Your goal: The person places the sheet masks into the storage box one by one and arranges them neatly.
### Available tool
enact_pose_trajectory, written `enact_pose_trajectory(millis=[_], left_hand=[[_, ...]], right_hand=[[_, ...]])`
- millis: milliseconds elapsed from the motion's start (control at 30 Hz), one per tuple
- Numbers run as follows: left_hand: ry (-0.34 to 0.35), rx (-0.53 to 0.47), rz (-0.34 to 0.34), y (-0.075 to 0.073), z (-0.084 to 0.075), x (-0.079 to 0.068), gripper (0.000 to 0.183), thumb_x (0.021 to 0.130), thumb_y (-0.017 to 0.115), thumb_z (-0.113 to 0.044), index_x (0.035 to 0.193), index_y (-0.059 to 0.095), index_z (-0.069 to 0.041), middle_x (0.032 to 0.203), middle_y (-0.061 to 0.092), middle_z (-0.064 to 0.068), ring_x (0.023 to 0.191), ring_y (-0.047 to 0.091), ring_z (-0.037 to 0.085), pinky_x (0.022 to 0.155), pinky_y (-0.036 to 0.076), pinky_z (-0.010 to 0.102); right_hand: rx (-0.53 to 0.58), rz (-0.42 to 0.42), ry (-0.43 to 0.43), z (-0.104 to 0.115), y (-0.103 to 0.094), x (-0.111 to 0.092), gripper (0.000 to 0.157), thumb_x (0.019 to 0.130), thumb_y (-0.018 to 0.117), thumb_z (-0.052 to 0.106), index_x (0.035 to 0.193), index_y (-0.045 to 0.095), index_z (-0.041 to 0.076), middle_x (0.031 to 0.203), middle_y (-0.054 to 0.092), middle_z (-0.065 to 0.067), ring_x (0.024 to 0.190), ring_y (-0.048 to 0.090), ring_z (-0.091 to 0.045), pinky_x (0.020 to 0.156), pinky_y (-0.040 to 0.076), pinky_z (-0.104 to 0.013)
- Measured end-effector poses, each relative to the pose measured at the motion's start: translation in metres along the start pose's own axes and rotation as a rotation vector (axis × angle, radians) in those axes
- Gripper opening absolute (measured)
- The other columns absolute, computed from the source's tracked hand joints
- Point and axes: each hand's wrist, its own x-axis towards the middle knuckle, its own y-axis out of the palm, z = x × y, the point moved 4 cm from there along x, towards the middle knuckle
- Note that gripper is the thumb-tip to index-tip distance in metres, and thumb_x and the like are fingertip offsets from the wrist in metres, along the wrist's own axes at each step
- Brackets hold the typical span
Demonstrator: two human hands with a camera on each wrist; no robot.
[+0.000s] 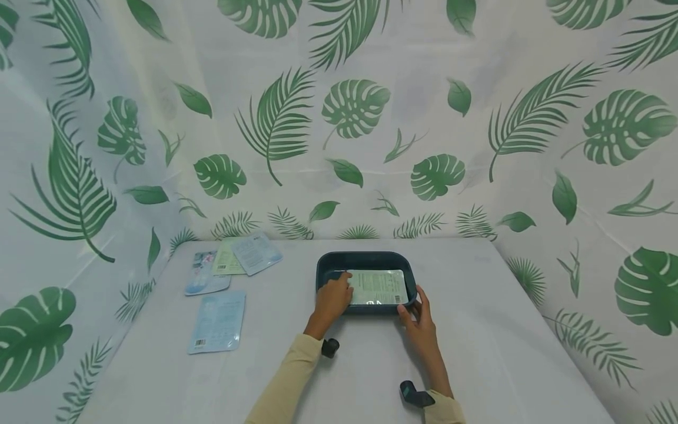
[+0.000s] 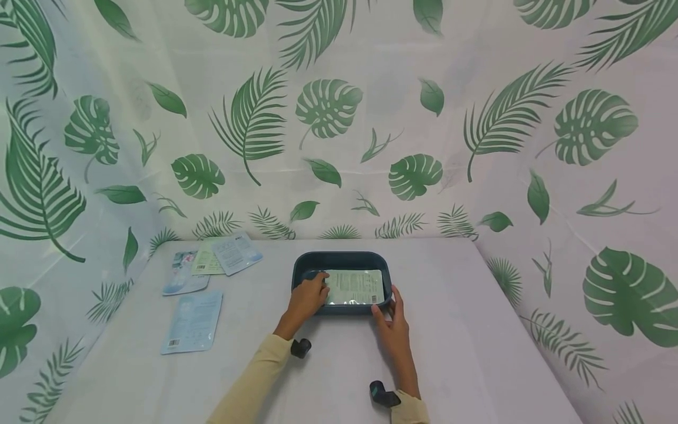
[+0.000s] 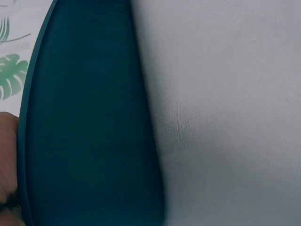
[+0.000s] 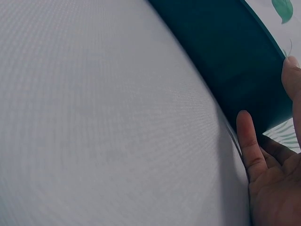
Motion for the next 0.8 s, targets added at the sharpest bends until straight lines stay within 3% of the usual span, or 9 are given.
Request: enact_pose_trajectory(millis=[333, 467, 800], left_hand=[[-0.017, 0.043, -0.019, -0.004, -0.008, 0.007, 0.033, 0.095, 0.063, -0.021, 0.125, 0.061, -0.007, 0.091, 0.074, 0.014, 0.063, 0.065, 0.02, 0.051, 0.046, 0.034], [-0.01, 0.065, -0.016, -0.002, -0.011, 0.005, 0.032, 0.096, 0.061, -0.023, 0.123, 0.063, -0.007, 0.088, 0.074, 0.013, 0.061, 0.064, 0.018, 0.05, 0.046, 0.033], [-0.055, -0.018, 0.018, -0.006, -0.007, -0.005, 0.027, 0.092, 0.066, -0.02, 0.116, 0.068, -0.007, 0.101, 0.074, 0.013, 0.074, 0.068, 0.022, 0.061, 0.051, 0.039]], right_hand=[[-0.004, -0.012, -0.011, 0.003, -0.006, 0.006, 0.077, 0.097, 0.057, 0.043, 0.157, 0.011, 0.026, 0.154, 0.033, -0.026, 0.14, 0.037, -0.042, 0.104, 0.042, -0.055], [-0.008, -0.02, -0.009, 0.002, -0.008, 0.004, 0.077, 0.097, 0.058, 0.042, 0.157, 0.012, 0.025, 0.153, 0.034, -0.026, 0.14, 0.037, -0.043, 0.104, 0.041, -0.056], [-0.033, -0.022, 0.012, 0.002, -0.002, -0.005, 0.078, 0.096, 0.059, 0.044, 0.157, 0.013, 0.027, 0.152, 0.035, -0.027, 0.139, 0.037, -0.044, 0.102, 0.043, -0.057]])
